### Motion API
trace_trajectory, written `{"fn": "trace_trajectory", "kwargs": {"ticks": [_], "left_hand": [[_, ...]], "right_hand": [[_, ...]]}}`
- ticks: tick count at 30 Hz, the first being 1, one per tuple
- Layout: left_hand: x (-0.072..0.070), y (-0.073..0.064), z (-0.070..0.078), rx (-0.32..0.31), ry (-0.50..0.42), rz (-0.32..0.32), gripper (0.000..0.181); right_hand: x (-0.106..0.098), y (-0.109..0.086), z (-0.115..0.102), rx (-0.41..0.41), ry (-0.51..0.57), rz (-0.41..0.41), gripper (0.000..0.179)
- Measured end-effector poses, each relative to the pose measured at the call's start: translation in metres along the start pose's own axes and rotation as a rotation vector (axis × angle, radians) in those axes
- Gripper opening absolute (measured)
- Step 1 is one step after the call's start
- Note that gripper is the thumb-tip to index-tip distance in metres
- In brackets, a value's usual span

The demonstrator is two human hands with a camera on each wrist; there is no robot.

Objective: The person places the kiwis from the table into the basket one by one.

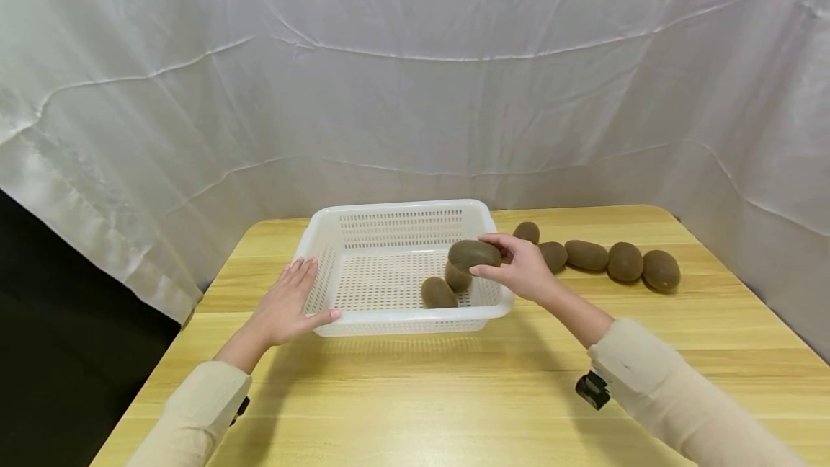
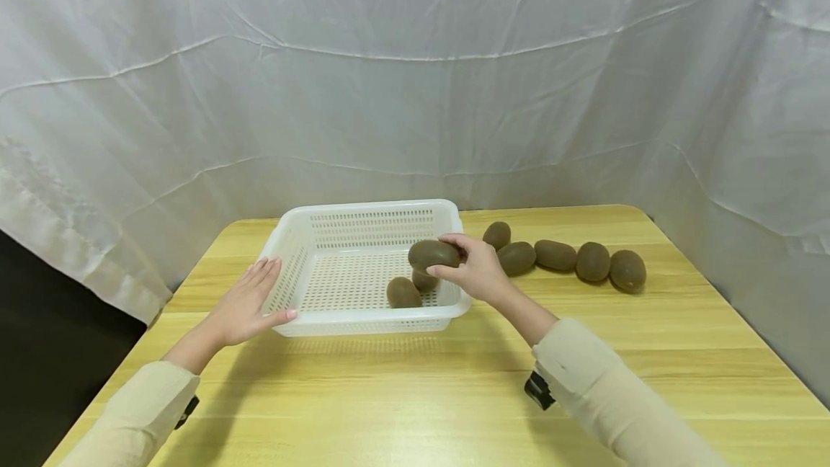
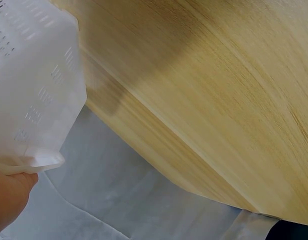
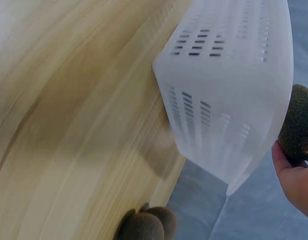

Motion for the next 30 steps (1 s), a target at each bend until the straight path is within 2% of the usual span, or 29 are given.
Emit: {"fn": "trace_trajectory", "kwargs": {"ticks": [6,15,25,30], "left_hand": [[0.000,-0.001,0.000,-0.001,0.003,0.003,0.097],[-0.001,-0.001,0.000,-0.004,-0.001,0.000,0.097],[0.000,-0.002,-0.001,-0.007,-0.002,0.009,0.097],[0.000,-0.001,0.000,-0.007,-0.005,0.008,0.097]], "right_hand": [[0.015,0.004,-0.007,-0.016,-0.018,-0.012,0.053],[0.035,0.009,-0.017,-0.046,0.052,-0.049,0.053],[0.059,0.020,-0.017,-0.053,0.066,-0.151,0.049],[0.067,0.026,-0.015,-0.051,0.023,-0.179,0.045]]}}
Point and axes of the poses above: each hand's wrist, its own y-axis towards the middle knuckle, its own x-axis out of the palm, z = x × y, the point moved 5 cm from there along y, towards the middle knuckle, and after that the axes turned 2 degrees about z, right-handed, at the moved point
